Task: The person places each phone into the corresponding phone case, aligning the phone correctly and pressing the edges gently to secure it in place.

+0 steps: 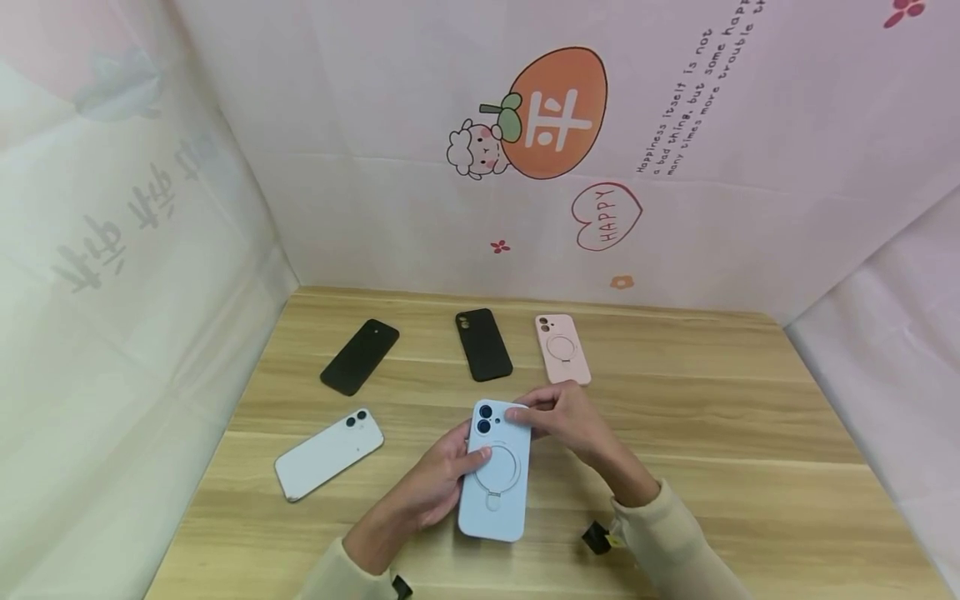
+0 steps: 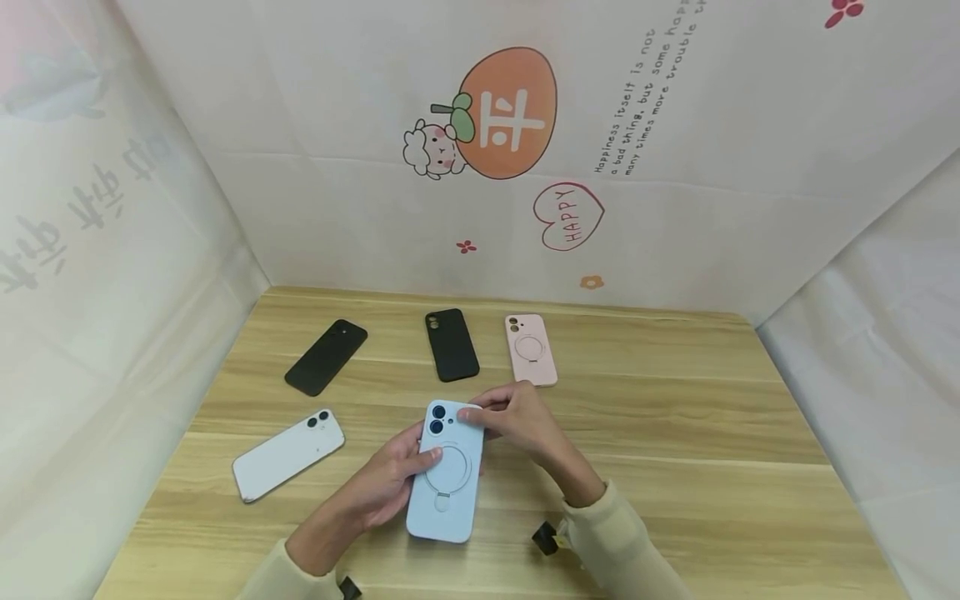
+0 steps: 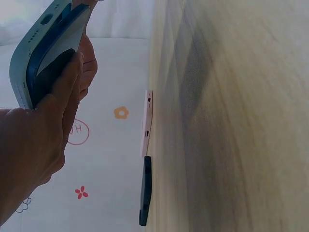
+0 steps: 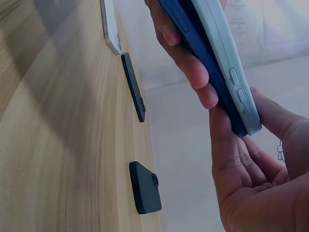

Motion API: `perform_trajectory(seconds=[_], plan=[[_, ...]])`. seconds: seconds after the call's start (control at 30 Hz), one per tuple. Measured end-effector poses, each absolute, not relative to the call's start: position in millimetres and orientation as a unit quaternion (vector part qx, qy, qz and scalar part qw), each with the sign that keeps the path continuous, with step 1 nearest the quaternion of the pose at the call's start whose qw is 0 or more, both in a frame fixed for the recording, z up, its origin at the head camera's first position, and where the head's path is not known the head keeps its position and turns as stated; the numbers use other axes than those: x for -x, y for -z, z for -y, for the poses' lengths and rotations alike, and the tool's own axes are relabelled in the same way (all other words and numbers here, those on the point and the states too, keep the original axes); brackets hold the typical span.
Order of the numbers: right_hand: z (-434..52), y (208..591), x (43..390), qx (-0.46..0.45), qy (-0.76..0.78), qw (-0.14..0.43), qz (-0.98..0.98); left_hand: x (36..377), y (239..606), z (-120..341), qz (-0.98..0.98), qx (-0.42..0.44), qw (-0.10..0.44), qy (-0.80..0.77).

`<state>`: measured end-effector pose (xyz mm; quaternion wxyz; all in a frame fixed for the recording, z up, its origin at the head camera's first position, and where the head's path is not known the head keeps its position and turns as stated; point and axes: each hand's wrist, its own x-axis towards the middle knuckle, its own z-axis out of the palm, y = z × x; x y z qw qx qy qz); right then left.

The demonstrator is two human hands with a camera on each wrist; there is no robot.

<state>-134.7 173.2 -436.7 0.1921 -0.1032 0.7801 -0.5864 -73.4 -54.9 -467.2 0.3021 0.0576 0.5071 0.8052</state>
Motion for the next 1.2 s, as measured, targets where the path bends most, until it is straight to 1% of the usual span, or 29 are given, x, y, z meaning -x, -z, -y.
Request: perform_trajectory(seconds=[0.43,0.77,1.2], plan=[[-175.3,433.7,131.7,0.093,0.609,0.2,-0.762,71.2,463.1,55.6,-0.509,-0.057,0.305,-0.803],[-177.3,435.7,130.4,0.102,0.623,0.204,-0.748,68.0,459.7,56.9,-0.515,-0.058,0.31,-0.797],[-175.9,438.4,129.0,0.106,0.638,0.195,-0.738,67.2,458.1,57.9,-0.504,-0.061,0.31,-0.804]])
